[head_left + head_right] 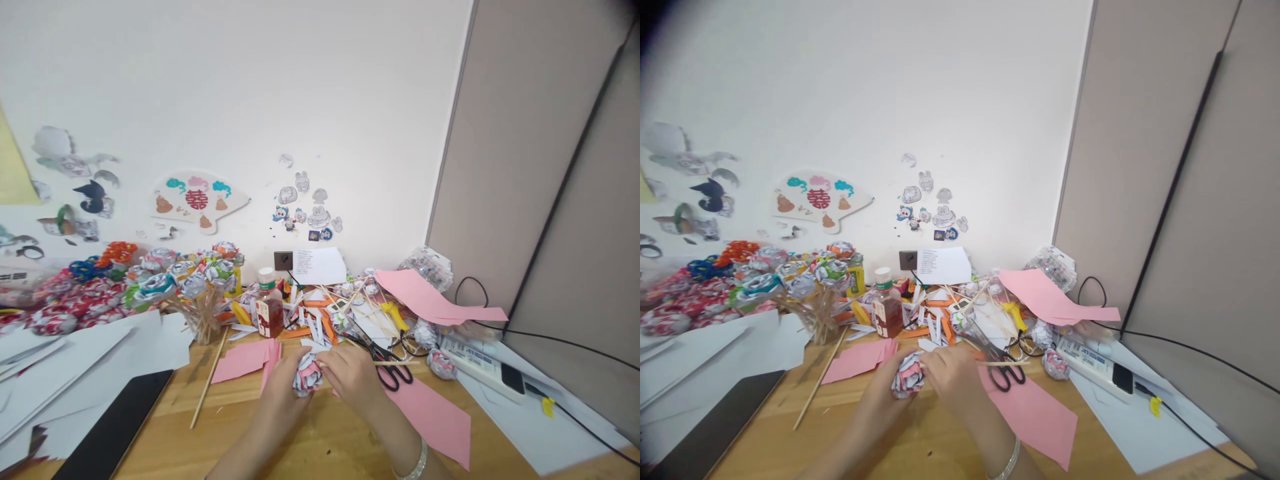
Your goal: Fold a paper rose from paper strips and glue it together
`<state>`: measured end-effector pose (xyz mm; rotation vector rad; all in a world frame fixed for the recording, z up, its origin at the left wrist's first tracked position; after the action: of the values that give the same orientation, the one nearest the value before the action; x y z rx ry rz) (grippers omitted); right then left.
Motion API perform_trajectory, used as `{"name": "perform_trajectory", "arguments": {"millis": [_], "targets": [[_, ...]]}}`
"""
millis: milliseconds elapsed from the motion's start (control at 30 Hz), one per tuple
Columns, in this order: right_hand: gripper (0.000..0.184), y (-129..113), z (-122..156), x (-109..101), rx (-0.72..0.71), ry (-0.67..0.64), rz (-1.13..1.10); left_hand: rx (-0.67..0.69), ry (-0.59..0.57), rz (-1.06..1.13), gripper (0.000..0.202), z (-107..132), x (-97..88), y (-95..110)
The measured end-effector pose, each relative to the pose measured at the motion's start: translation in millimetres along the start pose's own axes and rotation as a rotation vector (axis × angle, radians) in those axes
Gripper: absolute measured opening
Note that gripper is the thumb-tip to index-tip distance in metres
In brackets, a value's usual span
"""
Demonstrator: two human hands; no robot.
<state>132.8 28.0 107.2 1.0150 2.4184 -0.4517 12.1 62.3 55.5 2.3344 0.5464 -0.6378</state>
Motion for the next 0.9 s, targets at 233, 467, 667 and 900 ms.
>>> {"name": "perform_trajectory", "arguments": {"millis": [233,467,667,900], "targets": [[0.033,5.6,-1.8,-2.2,0.043,-0.012,-0.129,0.024,0.015,0.102,0.044,-1.3,1.3,3.1],[0.011,48.7,3.9,21.2,0.614,-0.356,-0.633,0.093,-0.052,0.204,0.039,-1.3,3.3,15.7],[0.017,53.7,8.6,31.2,0.722,-0.476,-0.878,0.09,-0.104,0.263,0.039,-1.7,7.4,21.6],[0.026,52.2,-2.4,4.1,0.581,-0.235,-0.739,-0.053,-0.016,0.309,0.044,-2.2,6.4,11.4]]}}
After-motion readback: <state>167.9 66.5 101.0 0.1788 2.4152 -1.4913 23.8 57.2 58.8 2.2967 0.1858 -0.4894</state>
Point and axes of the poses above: each hand's wrist, its own z-axis away from the middle knuckle, its own x-axis out of the palm, y = z × x, the point moved 8 cm from there along -z, towards the middle knuckle, and after that the axes turned 13 degrees about x, right-handed, at the moved point
